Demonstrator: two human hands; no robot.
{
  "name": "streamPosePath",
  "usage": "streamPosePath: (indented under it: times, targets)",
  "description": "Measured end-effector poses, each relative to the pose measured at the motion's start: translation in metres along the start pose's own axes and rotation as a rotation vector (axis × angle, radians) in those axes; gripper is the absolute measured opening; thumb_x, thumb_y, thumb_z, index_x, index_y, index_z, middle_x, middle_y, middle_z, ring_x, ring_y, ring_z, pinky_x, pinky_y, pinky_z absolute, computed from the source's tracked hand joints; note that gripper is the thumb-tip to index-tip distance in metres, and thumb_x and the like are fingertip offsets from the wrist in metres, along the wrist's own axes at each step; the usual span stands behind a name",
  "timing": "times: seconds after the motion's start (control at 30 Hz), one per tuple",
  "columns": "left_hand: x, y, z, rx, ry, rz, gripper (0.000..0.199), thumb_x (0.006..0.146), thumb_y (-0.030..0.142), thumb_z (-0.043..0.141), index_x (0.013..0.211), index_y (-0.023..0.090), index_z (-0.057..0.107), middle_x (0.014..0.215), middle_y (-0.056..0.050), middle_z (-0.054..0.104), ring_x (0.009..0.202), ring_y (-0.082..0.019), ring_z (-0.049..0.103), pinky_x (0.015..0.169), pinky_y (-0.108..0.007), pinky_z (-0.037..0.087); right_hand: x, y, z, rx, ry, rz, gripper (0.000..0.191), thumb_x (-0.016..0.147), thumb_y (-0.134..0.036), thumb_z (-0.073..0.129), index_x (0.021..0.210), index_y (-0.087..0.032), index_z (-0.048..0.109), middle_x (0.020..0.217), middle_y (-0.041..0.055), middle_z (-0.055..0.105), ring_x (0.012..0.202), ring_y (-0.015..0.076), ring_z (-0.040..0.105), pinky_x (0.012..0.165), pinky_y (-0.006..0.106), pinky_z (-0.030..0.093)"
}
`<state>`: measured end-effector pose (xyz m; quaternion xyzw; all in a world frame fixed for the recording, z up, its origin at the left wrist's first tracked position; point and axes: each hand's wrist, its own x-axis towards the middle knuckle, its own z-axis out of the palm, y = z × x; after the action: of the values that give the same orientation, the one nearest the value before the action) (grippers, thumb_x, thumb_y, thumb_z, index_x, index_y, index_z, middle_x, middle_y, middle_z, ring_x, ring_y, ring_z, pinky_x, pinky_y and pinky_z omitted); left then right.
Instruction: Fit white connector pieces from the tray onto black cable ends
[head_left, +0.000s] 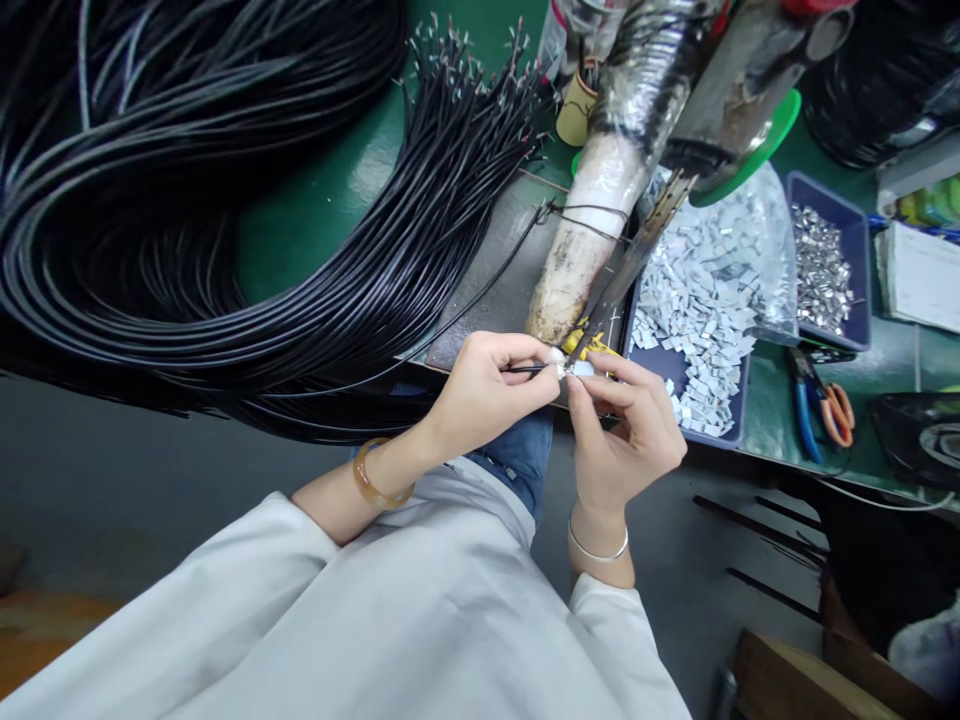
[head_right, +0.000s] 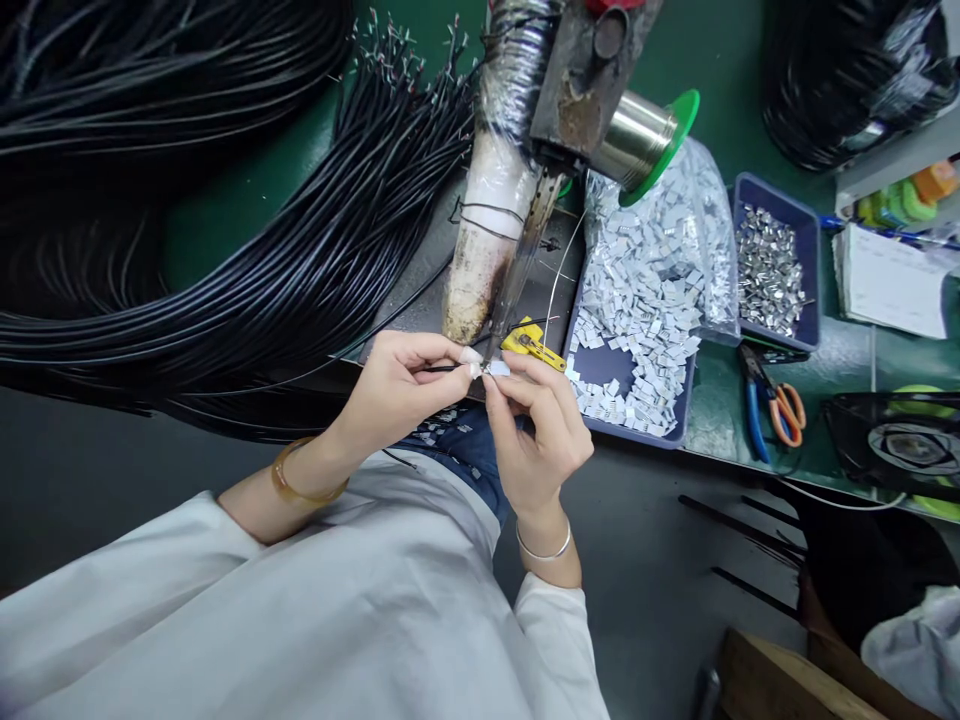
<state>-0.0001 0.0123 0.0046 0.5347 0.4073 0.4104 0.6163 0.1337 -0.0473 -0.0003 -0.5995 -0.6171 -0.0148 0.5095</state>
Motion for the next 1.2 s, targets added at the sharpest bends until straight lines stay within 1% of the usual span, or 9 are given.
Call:
streamPosePath:
  times: [0.17,0.37,0.63,0.87,0.97,1.03,1.1,1.13,1.2]
  targets:
    - [0.000,0.000,-0.004,-0.020,-0.083,-0.031,0.013,0.076,0.022,0.068,0.075,0.012,0.078,0.071,-0.002,0.069,0.062,-0.010,0.057,0.057,-0.017,0.047,-0.008,0.003,0.000,0.004,-0.001,-0.046,0.012,0.084,-0.015,0.073,0.086,-0.024,0.066,0.101,0.0025,0.077,0.091,0.0179,0.075,0.070,0.030,0.063]
    - [-0.002,-0.003,-0.006,0.056,-0.135,-0.046,0.017,0.081,0.023,0.065,0.076,0.011,0.076,0.069,-0.002,0.066,0.058,-0.009,0.053,0.053,-0.018,0.041,-0.009,0.006,-0.007,0.040,-0.063,-0.024,0.012,0.087,-0.014,0.070,0.092,-0.024,0.065,0.099,0.0027,0.078,0.089,0.0172,0.076,0.078,0.033,0.064]
    - [-0.001,0.001,-0.002,0.012,-0.049,0.015,0.011,0.076,0.020,0.066,0.076,0.012,0.073,0.064,0.002,0.060,0.056,-0.007,0.046,0.054,-0.017,0.039,-0.003,0.003,-0.007,0.046,-0.057,-0.033,0.011,0.087,-0.015,0.070,0.092,-0.024,0.066,0.103,0.0031,0.078,0.098,0.0198,0.076,0.080,0.034,0.064]
    - [-0.005,-0.006,-0.010,0.128,-0.124,0.021,0.017,0.081,0.021,0.062,0.074,0.011,0.073,0.065,0.000,0.062,0.057,-0.008,0.048,0.052,-0.019,0.036,-0.008,0.001,-0.012,0.044,-0.134,-0.040,0.012,0.086,-0.012,0.070,0.090,-0.023,0.066,0.097,0.0022,0.079,0.091,0.0175,0.077,0.079,0.031,0.063]
    - [-0.009,-0.003,-0.013,0.225,-0.175,0.083,0.015,0.081,0.018,0.063,0.078,0.011,0.077,0.062,0.001,0.061,0.054,-0.007,0.047,0.051,-0.019,0.034,-0.009,0.001,-0.024,0.019,-0.008,-0.001,0.009,0.086,-0.014,0.071,0.089,-0.023,0.071,0.076,-0.0029,0.075,0.064,0.0145,0.072,0.057,0.027,0.058]
    - [-0.012,0.000,-0.016,0.294,-0.226,0.174,0.014,0.081,0.018,0.066,0.076,0.012,0.078,0.063,0.000,0.065,0.056,-0.008,0.051,0.053,-0.020,0.037,-0.007,0.000,-0.035,0.002,0.229,-0.057,0.005,0.085,-0.020,0.073,0.085,-0.025,0.074,0.059,-0.0067,0.062,0.045,0.0109,0.058,0.044,0.026,0.046]
    - [-0.013,0.002,-0.021,0.317,-0.222,0.248,0.017,0.084,0.021,0.067,0.074,0.013,0.077,0.072,-0.004,0.072,0.065,-0.011,0.061,0.061,-0.021,0.046,-0.001,0.000,-0.047,0.001,0.416,-0.098,0.009,0.083,-0.026,0.075,0.092,-0.026,0.074,0.066,-0.0065,0.060,0.040,0.0078,0.049,0.039,0.026,0.038]
    - [-0.013,0.001,-0.023,0.310,-0.169,0.264,0.019,0.087,0.023,0.065,0.076,0.013,0.077,0.076,-0.005,0.075,0.069,-0.013,0.065,0.065,-0.021,0.049,0.002,0.001,-0.054,0.000,0.421,-0.058,0.017,0.083,-0.028,0.074,0.100,-0.026,0.072,0.073,-0.0055,0.062,0.042,0.0076,0.050,0.039,0.026,0.037]
    - [-0.010,-0.004,-0.029,0.308,-0.008,0.264,0.022,0.092,0.026,0.062,0.084,0.013,0.077,0.077,-0.005,0.075,0.069,-0.013,0.067,0.066,-0.021,0.051,0.010,0.006,-0.066,-0.069,0.237,0.122,0.026,0.086,-0.029,0.071,0.111,-0.025,0.065,0.084,-0.0030,0.066,0.048,0.0102,0.059,0.046,0.027,0.045]
